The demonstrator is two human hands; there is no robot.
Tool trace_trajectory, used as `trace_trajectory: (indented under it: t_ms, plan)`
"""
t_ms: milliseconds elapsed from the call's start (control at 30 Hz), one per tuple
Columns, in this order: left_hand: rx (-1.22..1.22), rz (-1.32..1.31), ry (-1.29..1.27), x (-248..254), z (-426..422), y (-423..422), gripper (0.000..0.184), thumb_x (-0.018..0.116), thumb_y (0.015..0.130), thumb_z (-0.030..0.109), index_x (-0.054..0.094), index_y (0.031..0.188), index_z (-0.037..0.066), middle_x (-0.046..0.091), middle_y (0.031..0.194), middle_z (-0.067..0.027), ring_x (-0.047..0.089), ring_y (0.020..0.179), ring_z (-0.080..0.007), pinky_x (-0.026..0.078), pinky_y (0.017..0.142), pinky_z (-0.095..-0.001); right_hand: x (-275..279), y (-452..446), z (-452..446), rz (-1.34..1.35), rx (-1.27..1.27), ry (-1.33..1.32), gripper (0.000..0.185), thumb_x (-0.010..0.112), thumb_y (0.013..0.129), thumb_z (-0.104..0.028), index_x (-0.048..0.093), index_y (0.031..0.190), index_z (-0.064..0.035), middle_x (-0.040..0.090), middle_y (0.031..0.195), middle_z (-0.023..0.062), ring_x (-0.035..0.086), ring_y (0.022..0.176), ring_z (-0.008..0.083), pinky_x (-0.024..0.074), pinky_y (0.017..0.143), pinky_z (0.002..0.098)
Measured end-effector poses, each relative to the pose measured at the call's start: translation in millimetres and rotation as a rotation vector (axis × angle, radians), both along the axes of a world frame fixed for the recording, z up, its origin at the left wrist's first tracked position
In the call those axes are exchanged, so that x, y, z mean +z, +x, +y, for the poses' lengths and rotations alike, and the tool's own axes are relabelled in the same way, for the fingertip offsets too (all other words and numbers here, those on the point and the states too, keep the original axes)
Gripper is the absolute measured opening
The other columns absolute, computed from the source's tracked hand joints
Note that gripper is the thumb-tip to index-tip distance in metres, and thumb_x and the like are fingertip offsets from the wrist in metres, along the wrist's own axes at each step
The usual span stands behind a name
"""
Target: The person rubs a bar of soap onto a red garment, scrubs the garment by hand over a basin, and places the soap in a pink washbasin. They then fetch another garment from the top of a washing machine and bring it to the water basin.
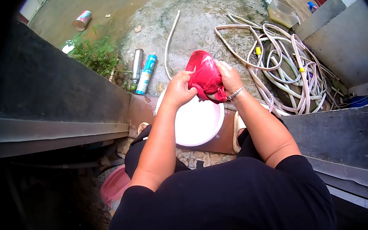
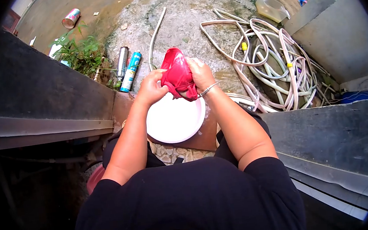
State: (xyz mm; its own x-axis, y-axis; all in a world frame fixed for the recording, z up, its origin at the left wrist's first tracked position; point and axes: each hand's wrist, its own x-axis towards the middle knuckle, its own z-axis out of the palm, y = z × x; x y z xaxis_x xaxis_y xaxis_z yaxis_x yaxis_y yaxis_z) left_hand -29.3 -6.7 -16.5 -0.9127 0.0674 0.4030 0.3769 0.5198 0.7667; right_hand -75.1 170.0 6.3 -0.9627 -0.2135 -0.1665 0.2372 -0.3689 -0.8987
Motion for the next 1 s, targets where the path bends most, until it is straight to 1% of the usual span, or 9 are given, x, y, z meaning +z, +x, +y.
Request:
trace_trajectory:
  t_ms: [167, 233, 367, 467, 567, 667, 833, 900, 1000]
  plan:
    - [-0.104, -0.192, 0.022, 9, -2, 3, 0.036, 0.066, 0.063, 0.01, 0.06, 0.098, 0.002, 0.061, 0.098, -0.0128, 0.06, 0.085, -0.0211, 0.047, 0.078, -0.032, -3, 0, 0, 0.012, -0.003, 0.061, 0.027, 0.051, 0.089, -0.024, 0.057, 0.099, 0.001, 0.061, 0.088, 0.0069, 0.058, 0.074, 0.0131, 0.048, 0.067, 0.0257]
    - [-0.09, -0.348, 0.347, 11, 7, 6, 0.05, 0.068, 0.06, 0.011, 0.053, 0.108, 0.005, 0.059, 0.096, -0.0158, 0.057, 0.088, -0.0273, 0.047, 0.078, -0.0326, -6, 1, 0, 0.053, 0.013, 0.127, 0.027, 0.052, 0.088, -0.024, 0.058, 0.098, 0.0008, 0.062, 0.088, 0.0074, 0.058, 0.075, 0.0132, 0.0477, 0.068, 0.0258]
    - [-0.04, -0.241, 0.328, 17, 11, 10, 0.075, 0.072, 0.057, 0.013, 0.04, 0.125, 0.008, 0.058, 0.102, -0.0184, 0.058, 0.092, -0.0286, 0.046, 0.081, -0.0332, 16, 10, -1, 0.23, 0.252, 0.658, 0.022, 0.053, 0.087, -0.022, 0.06, 0.091, -0.0006, 0.06, 0.088, 0.0055, 0.056, 0.079, 0.0111, 0.045, 0.072, 0.025]
    - [-0.13, -0.215, 0.043, 20, 13, 11, 0.089, 0.077, 0.056, 0.021, 0.033, 0.133, 0.009, 0.056, 0.111, -0.019, 0.057, 0.101, -0.0312, 0.044, 0.087, -0.034, 20, 21, -6, 0.516, 0.451, 0.627, 0.021, 0.058, 0.082, -0.023, 0.062, 0.088, -0.0028, 0.061, 0.084, 0.0065, 0.057, 0.08, 0.0147, 0.0445, 0.074, 0.028]
    - [-0.111, -0.43, -0.046, 22, 12, 9, 0.059, 0.077, 0.059, 0.025, 0.056, 0.111, 0.009, 0.061, 0.106, -0.0144, 0.06, 0.097, -0.0243, 0.047, 0.082, -0.0333, 18, 20, -5, 0.753, 0.399, 0.659, 0.023, 0.063, 0.078, -0.025, 0.064, 0.087, -0.0039, 0.063, 0.084, 0.0091, 0.059, 0.078, 0.0155, 0.0461, 0.073, 0.0282]
    - [0.155, -0.345, -0.065, 32, 9, 9, 0.026, 0.073, 0.062, 0.021, 0.06, 0.08, 0.008, 0.064, 0.079, -0.0103, 0.062, 0.077, -0.0296, 0.048, 0.066, -0.0362, 0, 20, -11, 0.224, 0.201, 0.266, 0.027, 0.058, 0.085, -0.029, 0.06, 0.1, -0.0068, 0.061, 0.089, 0.0028, 0.055, 0.084, 0.0098, 0.0456, 0.074, 0.0242]
    - [0.353, 0.092, -0.192, 32, 12, 6, 0.02, 0.069, 0.063, 0.019, 0.057, 0.074, 0.008, 0.054, 0.074, -0.0132, 0.055, 0.074, -0.0342, 0.045, 0.063, -0.0405, -39, 34, -20, -0.561, 0.209, 0.119, 0.057, 0.042, 0.078, -0.068, 0.051, 0.105, -0.018, 0.051, 0.087, 0.0015, 0.048, 0.067, 0.0216, 0.0398, 0.077, 0.0634]
    - [0.3, 0.17, -0.193, 26, 15, 7, 0.023, 0.069, 0.062, 0.016, 0.055, 0.077, 0.005, 0.052, 0.09, -0.0153, 0.054, 0.084, -0.0336, 0.044, 0.07, -0.0405, -30, 47, -19, -0.634, 0.428, -0.196, 0.07, 0.037, 0.075, -0.073, 0.048, 0.114, -0.016, 0.05, 0.097, 0.0071, 0.053, 0.088, 0.0373, 0.0371, 0.083, 0.0657]
    - [0.186, 0.214, -0.097, 25, 27, 8, 0.026, 0.07, 0.059, 0.014, 0.056, 0.078, 0.004, 0.053, 0.101, -0.0162, 0.055, 0.087, -0.0323, 0.045, 0.074, -0.0376, -27, 50, -24, -0.497, 0.449, -0.45, 0.069, 0.036, 0.08, -0.068, 0.039, 0.128, -0.0183, 0.045, 0.126, 0.0144, 0.051, 0.106, 0.0395, 0.0397, 0.084, 0.0618]
